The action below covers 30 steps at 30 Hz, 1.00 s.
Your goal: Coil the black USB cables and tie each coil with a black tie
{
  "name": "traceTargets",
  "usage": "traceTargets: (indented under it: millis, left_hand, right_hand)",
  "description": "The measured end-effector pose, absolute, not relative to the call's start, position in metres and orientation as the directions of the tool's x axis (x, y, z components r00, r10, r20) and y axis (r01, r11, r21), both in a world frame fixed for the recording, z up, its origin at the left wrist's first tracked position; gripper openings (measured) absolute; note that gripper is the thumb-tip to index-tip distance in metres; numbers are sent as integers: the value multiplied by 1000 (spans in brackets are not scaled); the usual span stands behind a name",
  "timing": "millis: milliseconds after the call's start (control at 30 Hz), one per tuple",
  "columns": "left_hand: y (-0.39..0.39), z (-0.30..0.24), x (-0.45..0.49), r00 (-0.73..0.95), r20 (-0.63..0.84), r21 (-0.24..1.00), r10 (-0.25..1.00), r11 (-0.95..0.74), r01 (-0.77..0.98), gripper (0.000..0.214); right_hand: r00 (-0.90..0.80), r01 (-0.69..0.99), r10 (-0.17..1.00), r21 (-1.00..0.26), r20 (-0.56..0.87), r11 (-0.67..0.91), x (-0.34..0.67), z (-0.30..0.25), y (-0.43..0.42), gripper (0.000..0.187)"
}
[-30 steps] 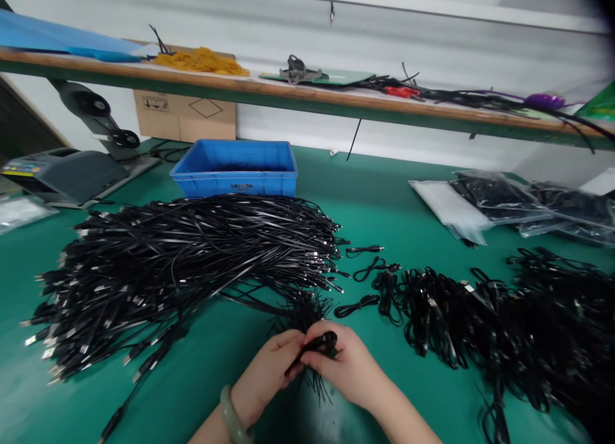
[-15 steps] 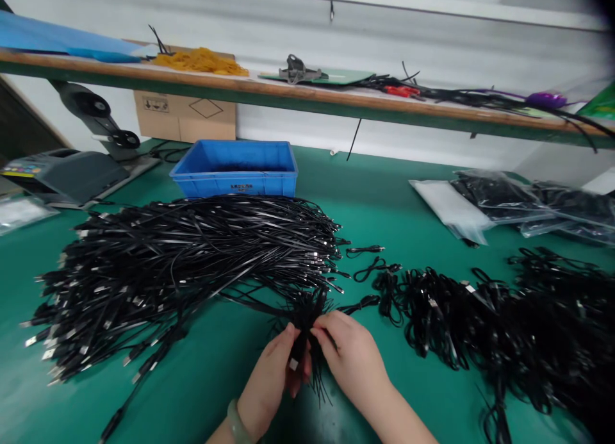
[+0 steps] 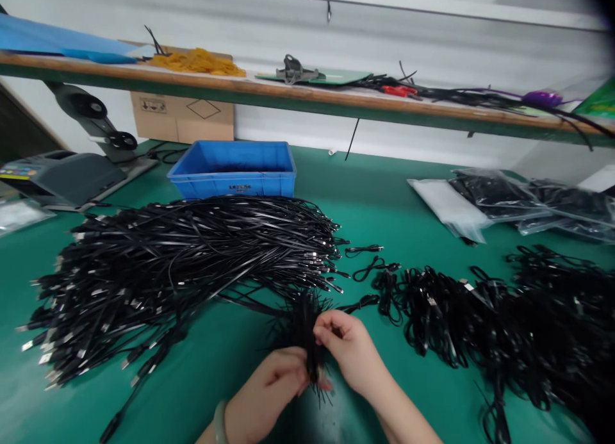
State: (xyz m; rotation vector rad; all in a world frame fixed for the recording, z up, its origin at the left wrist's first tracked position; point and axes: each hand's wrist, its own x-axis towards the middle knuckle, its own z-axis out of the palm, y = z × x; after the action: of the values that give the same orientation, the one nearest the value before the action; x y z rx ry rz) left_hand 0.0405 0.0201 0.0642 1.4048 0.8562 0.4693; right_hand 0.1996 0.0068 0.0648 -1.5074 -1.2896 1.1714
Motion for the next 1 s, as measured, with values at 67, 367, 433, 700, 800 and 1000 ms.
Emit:
traceTargets:
  millis: [67,367,433,700,800,1000]
  left_hand:
    - [21,69,39,607,-126,979,785,-1,204,30]
    - [32,54,42,468,-188,968,863,82,239,18]
    - [26,47,46,497,-297,953,815,287,99,21]
    - [20,37,48,747,-412,816,522,575,49,45]
    - [45,52,36,531,-231,954,815,83,288,26]
    - [106,75,-3,268,308,444,913,-387,808,20]
  right_hand:
    - [68,313,992,-941,-111,-126,198,61,5,9]
    - [0,86,996,-992,-89,-89,196,64,-2,9]
    - [66,230,996,-973,52,36,198,64,-2,10]
    - [-90,-75,988,-988,-128,-135,205,57,-5,15]
    - [7,241,998,-969,63,59,242,64,-3,8]
    - [-9,925,954,-359,300,121,309,67,7,29]
